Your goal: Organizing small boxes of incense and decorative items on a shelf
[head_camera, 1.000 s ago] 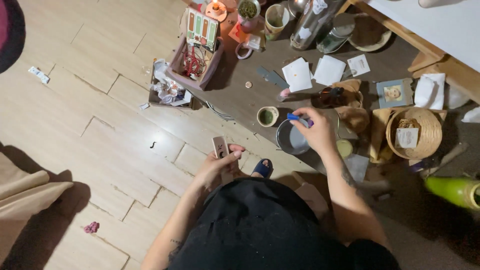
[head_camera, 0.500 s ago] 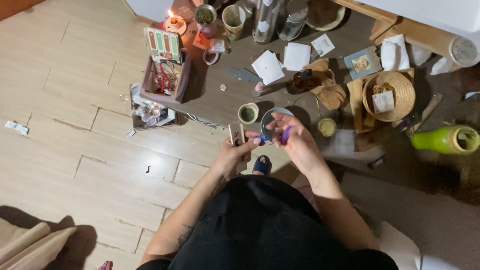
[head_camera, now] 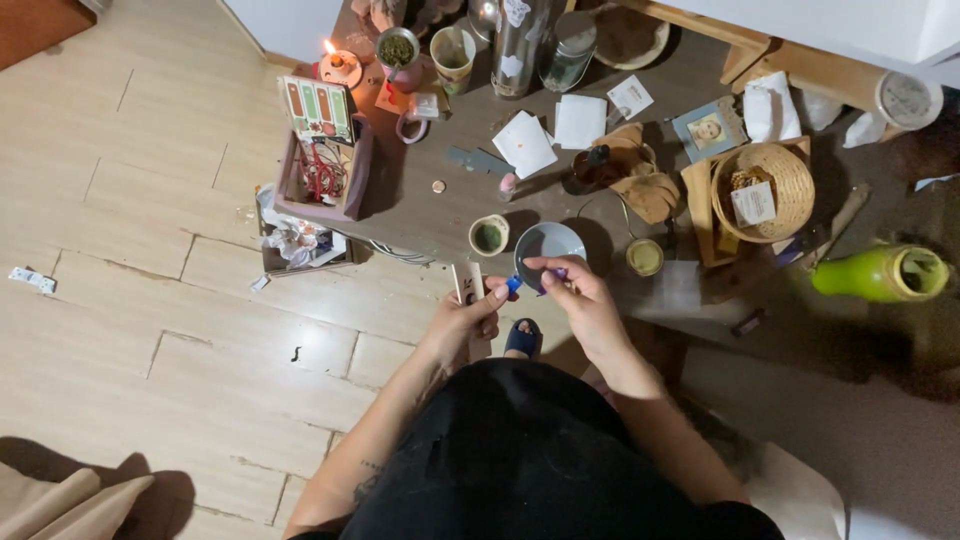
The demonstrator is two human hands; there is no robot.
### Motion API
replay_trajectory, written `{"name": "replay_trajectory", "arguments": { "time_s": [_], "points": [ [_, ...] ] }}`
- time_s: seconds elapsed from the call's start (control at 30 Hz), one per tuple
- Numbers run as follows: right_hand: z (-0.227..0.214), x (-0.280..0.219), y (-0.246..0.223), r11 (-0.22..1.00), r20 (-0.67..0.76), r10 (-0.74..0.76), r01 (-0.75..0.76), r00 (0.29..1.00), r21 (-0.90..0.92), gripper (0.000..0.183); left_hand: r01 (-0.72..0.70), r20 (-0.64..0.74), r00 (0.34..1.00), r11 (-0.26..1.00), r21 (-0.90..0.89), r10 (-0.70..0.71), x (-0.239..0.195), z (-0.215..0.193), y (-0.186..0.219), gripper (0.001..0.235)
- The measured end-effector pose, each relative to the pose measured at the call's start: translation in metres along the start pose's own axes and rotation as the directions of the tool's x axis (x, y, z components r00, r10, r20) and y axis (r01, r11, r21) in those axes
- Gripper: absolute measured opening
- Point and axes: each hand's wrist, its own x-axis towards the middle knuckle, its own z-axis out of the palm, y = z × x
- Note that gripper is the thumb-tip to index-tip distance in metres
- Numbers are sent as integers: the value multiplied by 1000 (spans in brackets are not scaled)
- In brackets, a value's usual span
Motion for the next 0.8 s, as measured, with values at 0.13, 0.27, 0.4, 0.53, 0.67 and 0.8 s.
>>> {"name": "replay_trajectory", "arguments": {
  "time_s": [0.13, 0.27, 0.4, 0.53, 0.67, 0.8],
  "points": [
    [-9, 3, 27, 993, 15, -15, 17, 1000, -119, 28, -18, 14, 1000, 998, 67, 18, 16, -20, -22, 30],
    [-5, -2, 25, 986, 72, -51, 62, 996, -155, 39, -58, 15, 998, 970, 238, 56, 14, -11, -16, 26],
    [-10, -7, 29, 996, -3, -49, 48, 999, -80, 32, -37, 30, 999, 927, 372, 28, 16, -5, -13, 26],
    [-23, -22, 12, 997, -97, -64, 60, 993, -38, 29, -11, 110, 993, 901, 433, -41, 15, 12, -6, 29],
    [-50, -29, 40, 995, -200, -82, 68, 976, -76, 23, 8, 187, 972, 820, 572, -139, 36, 12, -11, 27],
    [-72, -45, 22, 988, -428, 151, -130, 891, 79, 24, 271, 153, 935, 924, 269, -319, 62, 2, -29, 43]
  ]
}}
